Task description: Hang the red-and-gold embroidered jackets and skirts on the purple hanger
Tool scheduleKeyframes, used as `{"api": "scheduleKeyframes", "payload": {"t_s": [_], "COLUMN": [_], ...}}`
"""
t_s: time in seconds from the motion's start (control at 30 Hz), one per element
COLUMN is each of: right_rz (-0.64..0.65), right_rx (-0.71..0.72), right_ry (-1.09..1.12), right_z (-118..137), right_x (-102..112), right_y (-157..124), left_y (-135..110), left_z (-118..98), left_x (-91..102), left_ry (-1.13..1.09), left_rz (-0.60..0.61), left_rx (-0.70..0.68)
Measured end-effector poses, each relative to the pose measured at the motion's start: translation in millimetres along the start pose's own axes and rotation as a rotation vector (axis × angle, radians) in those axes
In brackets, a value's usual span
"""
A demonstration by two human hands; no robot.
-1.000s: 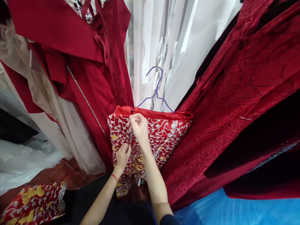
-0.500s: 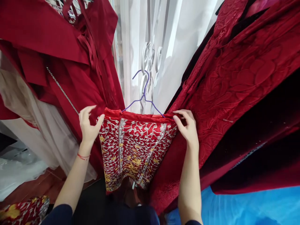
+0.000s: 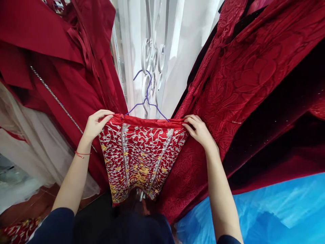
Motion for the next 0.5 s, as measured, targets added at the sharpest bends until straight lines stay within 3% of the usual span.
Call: {"api": "scheduleKeyframes", "payload": {"t_s": [0.17, 0.27, 0.4, 0.5], "right_rz": [-0.072, -0.15, -0.31, -0.338], "right_rx": [-0.035, -0.093, -0.153, -0.2], "right_ry": [0.24, 0.273, 0.28, 0.372], "right_z": [14, 18, 18, 14], "right_x": [12, 14, 8, -3], "right_y": [7, 14, 26, 29], "left_y": [4, 6, 9, 6], "left_z": [6, 11, 21, 31], "left_x": [4.3, 7.2, 7.1, 4.8], "left_ry": [-0.019, -0.084, -0.193, -0.279], "left_rz": [-0.151, -0.217, -0.199, -0.182], "left_rx": [0.073, 0.099, 0.136, 0.165]}}
Point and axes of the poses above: each hand's wrist, its own y-axis towards the middle knuckle, its own x-axis out of the back of the hand, z = x × y, the point moved 4 cm from there along y, towards the middle knuckle
